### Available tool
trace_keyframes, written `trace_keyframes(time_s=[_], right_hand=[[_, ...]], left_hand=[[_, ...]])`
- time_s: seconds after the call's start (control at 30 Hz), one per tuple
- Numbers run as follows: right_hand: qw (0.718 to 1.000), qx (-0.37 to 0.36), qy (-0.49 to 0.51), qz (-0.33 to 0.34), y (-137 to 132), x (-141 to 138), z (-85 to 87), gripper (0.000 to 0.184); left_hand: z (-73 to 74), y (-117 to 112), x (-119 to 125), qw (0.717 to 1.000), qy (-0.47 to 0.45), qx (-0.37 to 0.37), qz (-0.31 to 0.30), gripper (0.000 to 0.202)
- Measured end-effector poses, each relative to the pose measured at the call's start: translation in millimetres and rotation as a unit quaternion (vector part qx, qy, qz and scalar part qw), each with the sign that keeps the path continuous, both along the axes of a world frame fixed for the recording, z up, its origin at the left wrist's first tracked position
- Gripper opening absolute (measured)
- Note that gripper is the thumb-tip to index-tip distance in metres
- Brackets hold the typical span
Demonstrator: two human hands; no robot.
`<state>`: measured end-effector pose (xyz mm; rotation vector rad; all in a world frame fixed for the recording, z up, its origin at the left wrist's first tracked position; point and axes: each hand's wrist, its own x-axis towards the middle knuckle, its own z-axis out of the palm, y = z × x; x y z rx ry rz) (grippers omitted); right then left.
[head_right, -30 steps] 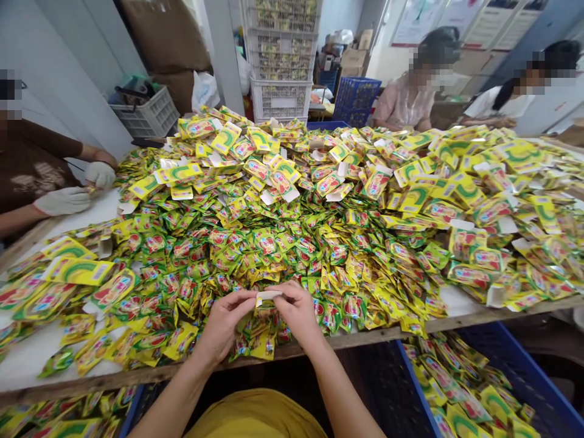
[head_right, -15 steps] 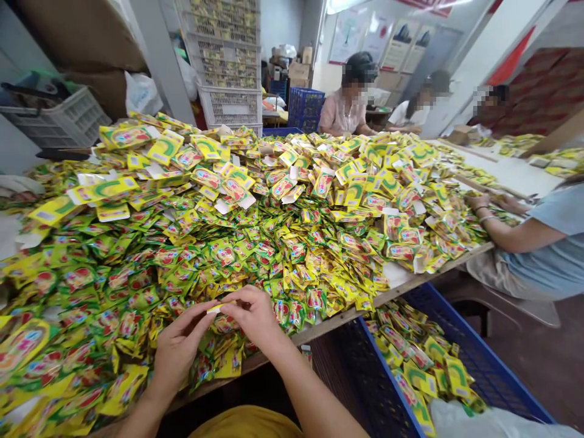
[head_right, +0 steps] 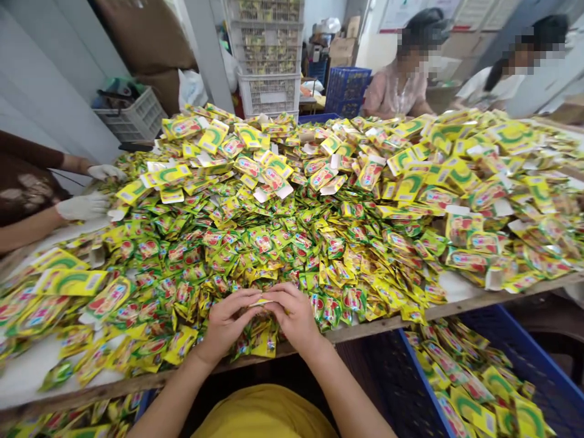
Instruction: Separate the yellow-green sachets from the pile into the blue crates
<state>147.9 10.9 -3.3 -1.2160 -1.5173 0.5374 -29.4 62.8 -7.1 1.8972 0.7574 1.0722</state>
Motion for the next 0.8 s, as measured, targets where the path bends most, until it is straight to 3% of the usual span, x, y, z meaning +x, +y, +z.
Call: trace_keyframes(time_s=[0.3, 0.43, 0.53, 0.63, 0.7, 0.8], right_hand=[[0.993, 0.051, -0.1, -0.046, -9, -2, -18.6, 0.026], [0.99, 0.036, -0.119, -0.073, -16, -5, -8.8, 0.03], [0.985, 0.007, -0.157, -0.078, -33, -17, 1.2, 0.039], [0.962, -0.057, -0.262, 0.046, -46, -37, 3.4, 0.053], [0.935, -0.088, -0.33, 0.093, -44, -48, -0.7, 0.058], [0.914, -0.095, -0.385, 0.085, -24, -59, -9.8, 0.059]], left_hand=[[-15.1, 0, 1, 0.999, 0.022, 0.004, -0.044, 0.018], [-4.5, 0, 7, 1.0, 0.03, 0.004, -0.009, 0.019], [24.0, 13, 12, 0.994, -0.008, -0.037, 0.104, 0.031], [56.0, 40, -4, 0.963, -0.098, -0.033, 0.248, 0.038], [67.8, 57, -38, 0.927, -0.144, 0.012, 0.347, 0.035], [62.0, 56, -131, 0.857, -0.124, 0.071, 0.495, 0.04]])
